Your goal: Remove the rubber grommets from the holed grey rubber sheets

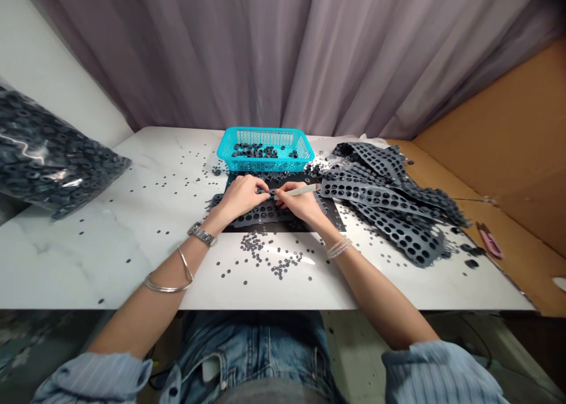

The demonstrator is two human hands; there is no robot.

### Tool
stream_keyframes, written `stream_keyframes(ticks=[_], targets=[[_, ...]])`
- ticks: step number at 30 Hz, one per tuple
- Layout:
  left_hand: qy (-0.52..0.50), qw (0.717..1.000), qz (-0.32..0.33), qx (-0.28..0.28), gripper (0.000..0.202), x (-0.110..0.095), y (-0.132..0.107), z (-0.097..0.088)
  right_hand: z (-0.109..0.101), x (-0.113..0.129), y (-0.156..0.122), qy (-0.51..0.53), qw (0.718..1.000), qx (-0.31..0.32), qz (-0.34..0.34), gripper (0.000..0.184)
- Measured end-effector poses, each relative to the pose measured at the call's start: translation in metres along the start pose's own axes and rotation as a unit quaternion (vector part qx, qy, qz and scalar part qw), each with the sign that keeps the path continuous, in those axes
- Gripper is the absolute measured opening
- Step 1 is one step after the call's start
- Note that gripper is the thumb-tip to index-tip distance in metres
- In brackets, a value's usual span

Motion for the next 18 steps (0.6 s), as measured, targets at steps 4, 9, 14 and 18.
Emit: stream_keyframes(ticks=[4,9,14,18], targets=[[0.086,0.995,0.008,0.042,0.022,0.003,-0.001,0.013,0.0,0.003,-0.001,-0.04,0.999,0.0,-0.022,0.021],[0.121,0.992,-0.012,0.044,0.021,0.009,0.003,0.022,-0.001,0.012,-0.005,-0.085,0.995,-0.001,-0.046,0.021],[0.124,0.991,-0.003,0.044,0.018,0.008,0.003,0.027,-0.002,0.016,-0.007,-0.105,0.993,-0.005,-0.05,0.02],[-0.005,0.997,-0.001,0.071,0.011,0.004,0.005,0.016,-0.003,0.016,-0.007,-0.099,0.994,-0.013,-0.038,0.02]])
Point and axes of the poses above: each hand's wrist, its own y-axis towards the middle knuckle, its own z-axis out of the palm, x = y × z, the point moved 6 cm from there along y, towards the middle knuckle, and after that the axes turned 13 degrees about -y, right-handed, at the moved point
